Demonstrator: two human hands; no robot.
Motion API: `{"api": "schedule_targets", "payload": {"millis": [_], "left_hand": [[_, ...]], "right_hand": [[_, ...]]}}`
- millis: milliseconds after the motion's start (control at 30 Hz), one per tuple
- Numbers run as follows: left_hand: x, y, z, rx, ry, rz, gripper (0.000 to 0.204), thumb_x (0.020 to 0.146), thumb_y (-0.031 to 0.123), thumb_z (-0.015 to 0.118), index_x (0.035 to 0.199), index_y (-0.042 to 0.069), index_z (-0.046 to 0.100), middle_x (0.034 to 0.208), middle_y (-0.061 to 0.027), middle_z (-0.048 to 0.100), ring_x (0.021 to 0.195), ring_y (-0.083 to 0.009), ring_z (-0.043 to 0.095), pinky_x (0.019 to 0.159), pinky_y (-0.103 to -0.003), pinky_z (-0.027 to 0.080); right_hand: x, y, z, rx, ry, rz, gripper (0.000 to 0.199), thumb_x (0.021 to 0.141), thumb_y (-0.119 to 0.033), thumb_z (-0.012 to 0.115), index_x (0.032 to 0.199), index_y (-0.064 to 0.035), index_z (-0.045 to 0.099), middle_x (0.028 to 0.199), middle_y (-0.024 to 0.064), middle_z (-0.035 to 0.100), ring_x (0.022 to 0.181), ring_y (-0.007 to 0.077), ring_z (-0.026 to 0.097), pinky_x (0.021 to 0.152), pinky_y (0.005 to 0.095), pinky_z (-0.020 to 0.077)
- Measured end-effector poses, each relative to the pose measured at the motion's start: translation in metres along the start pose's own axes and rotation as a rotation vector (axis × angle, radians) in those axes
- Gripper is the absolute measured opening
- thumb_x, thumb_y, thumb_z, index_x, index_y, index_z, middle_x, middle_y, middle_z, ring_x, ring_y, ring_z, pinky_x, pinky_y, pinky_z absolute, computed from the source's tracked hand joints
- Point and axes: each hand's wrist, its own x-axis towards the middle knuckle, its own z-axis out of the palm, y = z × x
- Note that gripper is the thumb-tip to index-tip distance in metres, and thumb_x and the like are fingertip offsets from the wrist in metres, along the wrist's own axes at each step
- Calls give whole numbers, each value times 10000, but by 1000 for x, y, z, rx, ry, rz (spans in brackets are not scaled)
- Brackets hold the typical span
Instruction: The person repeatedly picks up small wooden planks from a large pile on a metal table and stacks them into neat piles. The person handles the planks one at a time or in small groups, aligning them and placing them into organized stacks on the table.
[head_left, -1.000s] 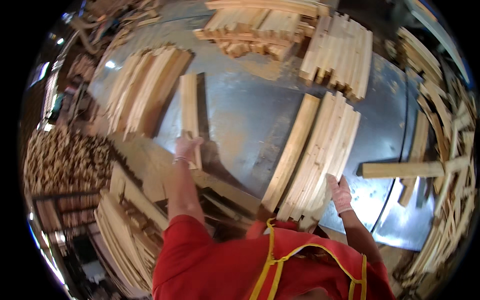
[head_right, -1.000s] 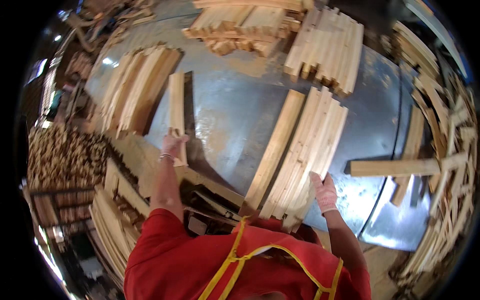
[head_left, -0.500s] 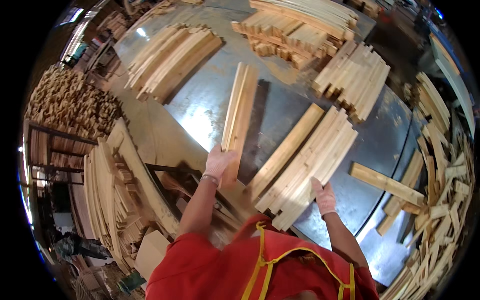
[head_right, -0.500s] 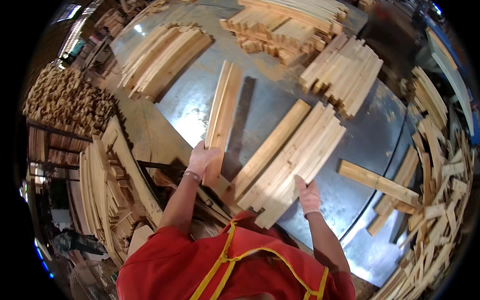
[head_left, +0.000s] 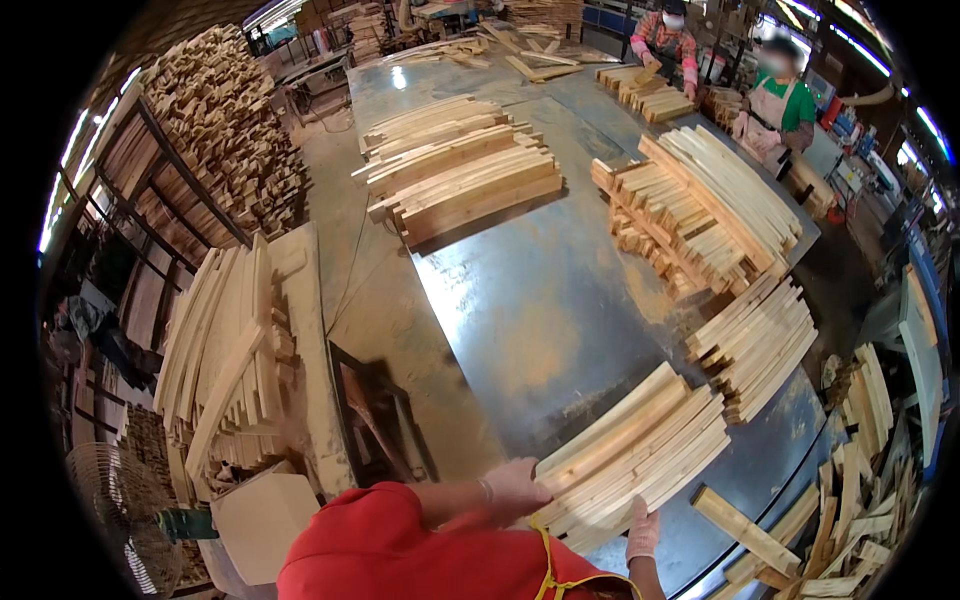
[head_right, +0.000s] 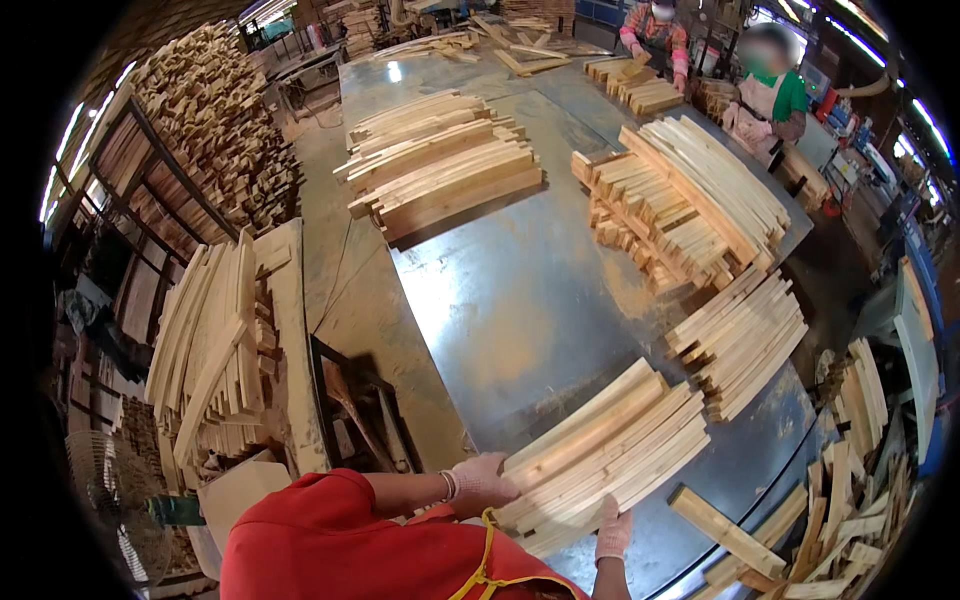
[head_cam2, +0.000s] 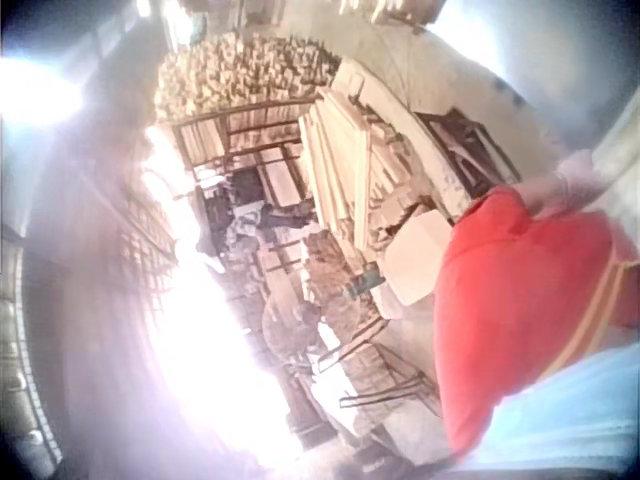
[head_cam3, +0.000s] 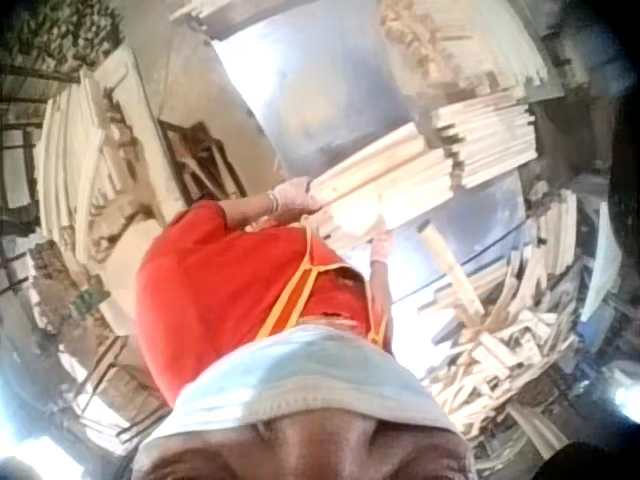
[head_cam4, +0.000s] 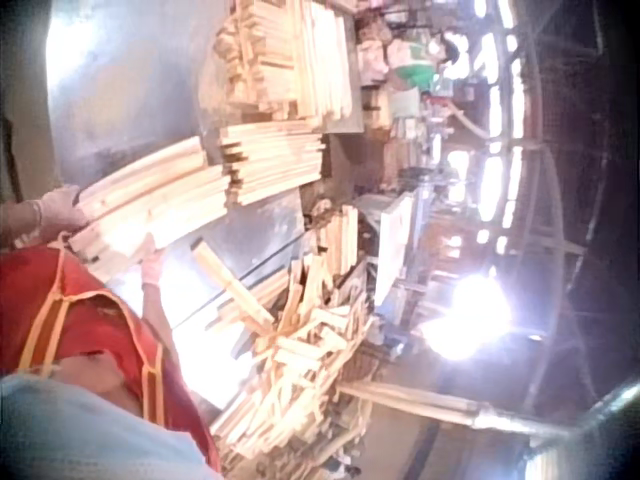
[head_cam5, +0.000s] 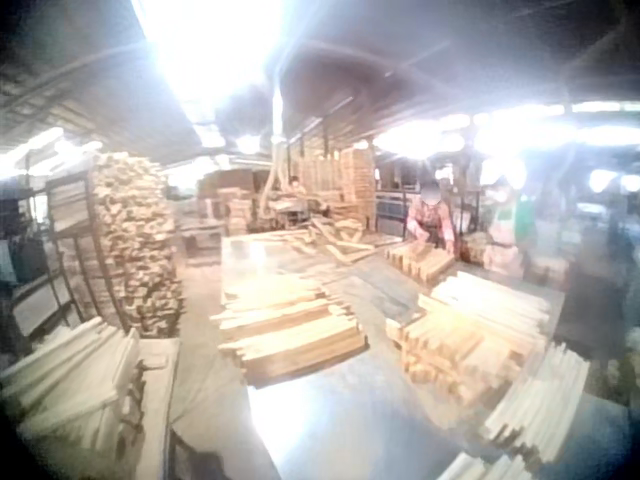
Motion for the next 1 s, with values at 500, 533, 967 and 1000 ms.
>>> {"api": "schedule_targets", "payload": {"millis": [500, 533, 967, 1000], "left_hand": [[2, -4, 17, 215, -71, 170, 670, 796, 335, 686, 1393, 62, 552, 1170, -252, 698, 1102, -425, 668, 948, -468, 547], [-2, 4, 16, 369, 21, 127, 655, 817, 316, 659, 1408, 61, 538, 1128, -246, 699, 1074, -430, 670, 934, -475, 555], [9, 26, 44, 487, 177, 127, 740, 902, 535, 683, 1410, 38, 478, 1289, -257, 660, 1222, -432, 625, 1041, -503, 482], [18, 33, 43, 500, 235, 162, 734, 902, 532, 685, 1401, 31, 485, 1271, -261, 672, 1220, -430, 630, 1036, -501, 485]], "right_hand": [[-25, -22, -5, -64, 56, 24, 552, 1062, -379, 553, 1413, 47, 551, 1305, 186, 680, 1151, 256, 653, 1012, 382, 506], [-27, -32, -5, -148, 46, 57, 539, 1056, -383, 561, 1367, 56, 594, 1270, 198, 698, 1159, 258, 657, 1006, 388, 509], [23, 88, -156, 714, 500, 164, 703, 920, -389, 747, 1452, -20, 474, 1075, 85, 595, 855, 219, 523, 780, 368, 471], [40, 82, -195, 828, 567, 211, 698, 916, -385, 754, 1447, -31, 470, 1106, 85, 592, 885, 211, 517, 785, 377, 463]]}}
